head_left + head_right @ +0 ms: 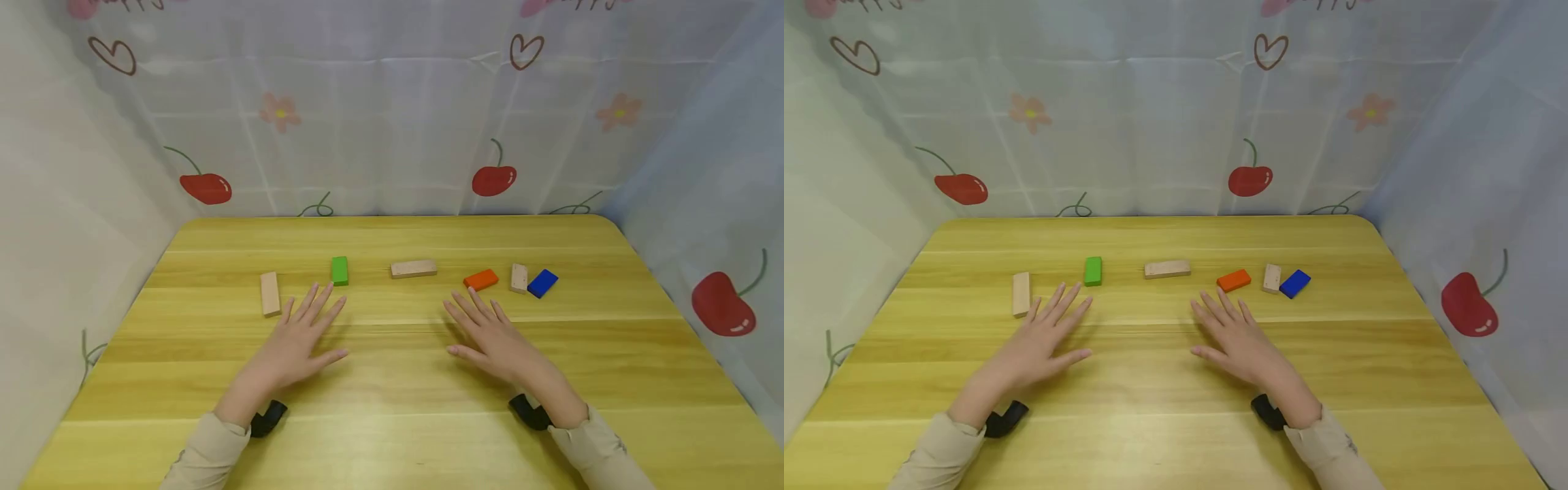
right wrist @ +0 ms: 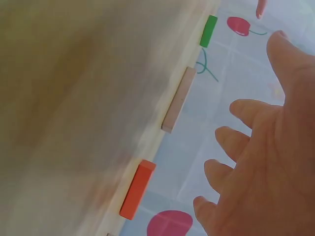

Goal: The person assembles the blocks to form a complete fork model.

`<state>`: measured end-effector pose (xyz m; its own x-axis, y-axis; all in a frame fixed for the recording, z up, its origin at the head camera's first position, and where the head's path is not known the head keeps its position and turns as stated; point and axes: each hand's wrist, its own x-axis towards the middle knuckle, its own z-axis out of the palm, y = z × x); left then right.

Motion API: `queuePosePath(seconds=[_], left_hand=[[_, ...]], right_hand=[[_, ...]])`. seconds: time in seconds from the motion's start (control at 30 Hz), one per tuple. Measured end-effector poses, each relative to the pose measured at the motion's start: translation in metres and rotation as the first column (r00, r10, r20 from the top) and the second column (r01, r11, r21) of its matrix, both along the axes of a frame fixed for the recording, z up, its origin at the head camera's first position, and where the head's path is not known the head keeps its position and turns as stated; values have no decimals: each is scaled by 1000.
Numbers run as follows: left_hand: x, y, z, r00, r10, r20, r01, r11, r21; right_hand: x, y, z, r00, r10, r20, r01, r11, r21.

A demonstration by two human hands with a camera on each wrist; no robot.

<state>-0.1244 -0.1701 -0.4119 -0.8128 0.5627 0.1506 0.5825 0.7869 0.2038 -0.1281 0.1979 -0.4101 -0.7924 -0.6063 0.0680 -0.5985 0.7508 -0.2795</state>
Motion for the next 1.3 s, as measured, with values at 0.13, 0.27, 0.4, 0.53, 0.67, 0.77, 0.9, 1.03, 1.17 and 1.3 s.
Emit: queuePosePath(seconds=[0.13, 0.27, 0.4, 0.53, 0.67, 0.77, 0.9, 1.03, 1.17, 1.3], left_hand=[[-8, -11, 2, 999, 28, 21, -29, 999, 39], [-20, -26, 2, 996, 73, 51, -77, 993, 87], [-29, -42, -3, 987, 144, 77, -150, 985, 87], [-33, -56, -8, 972, 208, 113, -218, 972, 87], [-37, -67, -11, 960, 222, 170, -245, 961, 130], [-40, -74, -13, 954, 211, 211, -249, 953, 171], [-41, -82, -17, 944, 201, 261, -255, 947, 196], [-42, -86, -21, 934, 191, 303, -255, 948, 189], [-42, -87, -25, 931, 188, 314, -253, 951, 181], [-42, -88, -27, 931, 186, 315, -253, 950, 185]], right_hand=[[-9, -1, 3, 1000, 10, 8, -10, 1000, -24], [-22, -3, 4, 999, 4, 31, -1, 997, -74], [-35, -7, 3, 999, -4, 54, 9, 995, -104], [-48, -14, -1, 997, -17, 78, 26, 992, -122], [-63, -22, -2, 995, -18, 99, 33, 988, -154], [-76, -29, 0, 990, -20, 138, 46, 980, -192], [-96, -37, 0, 981, -36, 192, 80, 970, -228], [-112, -41, -3, 974, -61, 217, 106, 973, -205], [-123, -45, -9, 971, -90, 222, 126, 980, -155], [-127, -46, -14, 967, -124, 221, 156, 978, -138]])
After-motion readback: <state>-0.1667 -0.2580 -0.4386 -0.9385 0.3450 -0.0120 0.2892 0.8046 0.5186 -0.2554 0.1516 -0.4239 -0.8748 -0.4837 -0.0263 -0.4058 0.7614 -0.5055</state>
